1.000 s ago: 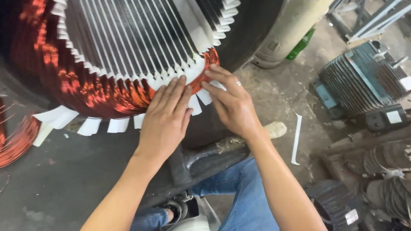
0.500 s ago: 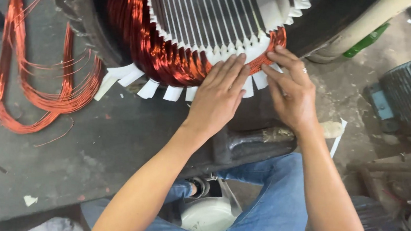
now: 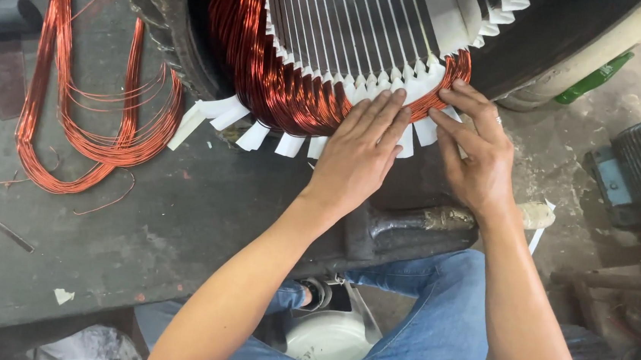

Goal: A person is rewinding an electric motor stator by manually inserting copper coils into slots and using a hammer to seat them properly.

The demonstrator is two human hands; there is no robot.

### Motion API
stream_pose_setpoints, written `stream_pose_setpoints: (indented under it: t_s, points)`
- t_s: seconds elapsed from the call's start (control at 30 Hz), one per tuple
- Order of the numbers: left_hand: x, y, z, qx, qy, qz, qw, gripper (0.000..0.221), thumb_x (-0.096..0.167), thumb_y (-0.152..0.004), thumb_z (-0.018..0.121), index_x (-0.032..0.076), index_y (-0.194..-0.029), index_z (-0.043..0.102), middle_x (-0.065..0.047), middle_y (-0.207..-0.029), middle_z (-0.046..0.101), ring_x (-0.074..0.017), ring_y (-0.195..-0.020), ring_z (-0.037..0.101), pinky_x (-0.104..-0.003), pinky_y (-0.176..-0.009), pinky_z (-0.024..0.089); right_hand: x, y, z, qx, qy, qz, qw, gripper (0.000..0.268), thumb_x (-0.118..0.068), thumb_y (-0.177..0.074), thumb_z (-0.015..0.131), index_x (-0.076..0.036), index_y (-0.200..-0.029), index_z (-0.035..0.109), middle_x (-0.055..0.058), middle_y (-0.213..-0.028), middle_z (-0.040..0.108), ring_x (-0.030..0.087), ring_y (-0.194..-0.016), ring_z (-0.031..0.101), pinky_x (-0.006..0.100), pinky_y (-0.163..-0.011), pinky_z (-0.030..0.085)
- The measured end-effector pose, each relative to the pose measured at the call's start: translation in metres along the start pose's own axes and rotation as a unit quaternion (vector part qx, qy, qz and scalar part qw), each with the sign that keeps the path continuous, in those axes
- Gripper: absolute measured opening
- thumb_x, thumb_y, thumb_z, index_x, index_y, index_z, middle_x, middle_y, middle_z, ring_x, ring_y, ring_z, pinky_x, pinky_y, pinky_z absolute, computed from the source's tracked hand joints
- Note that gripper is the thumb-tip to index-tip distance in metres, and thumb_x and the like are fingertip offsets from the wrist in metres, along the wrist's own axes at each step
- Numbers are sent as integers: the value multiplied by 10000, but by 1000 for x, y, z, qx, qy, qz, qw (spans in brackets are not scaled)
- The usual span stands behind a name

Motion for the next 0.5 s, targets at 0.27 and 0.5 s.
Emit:
stream_pose_setpoints:
  t_s: [0.27, 0.5]
  points:
    - [0, 2, 3, 3, 1, 4, 1000, 527, 224, -1118, 641, 27, -1595, 532, -227, -1711, 416, -357, -1598, 421, -520, -1331, 320, 0, 1, 0, -2, 7, 10, 1000, 268, 189, -1022, 722, 96, -1266, 784, 276, -1397, 680, 526, -1436, 580, 625, -1166, 503]
    - [1, 0, -7, 45, -32, -14, 998, 510, 260, -1092, 680, 14, -1528, 584, -256, -1594, 531, -400, -1518, 508, -567, -1290, 356, 2, 2, 0, -3, 9, 9, 1000, 260, 181, -1032, 720, 89, -1266, 785, 267, -1396, 679, 516, -1445, 579, 618, -1168, 509]
Point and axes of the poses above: each hand's wrist, its own y-axis away from the middle knuckle, its own z-axis out of the palm, x = y × z, the point moved 7 cm from there along -y, towards the middle knuckle
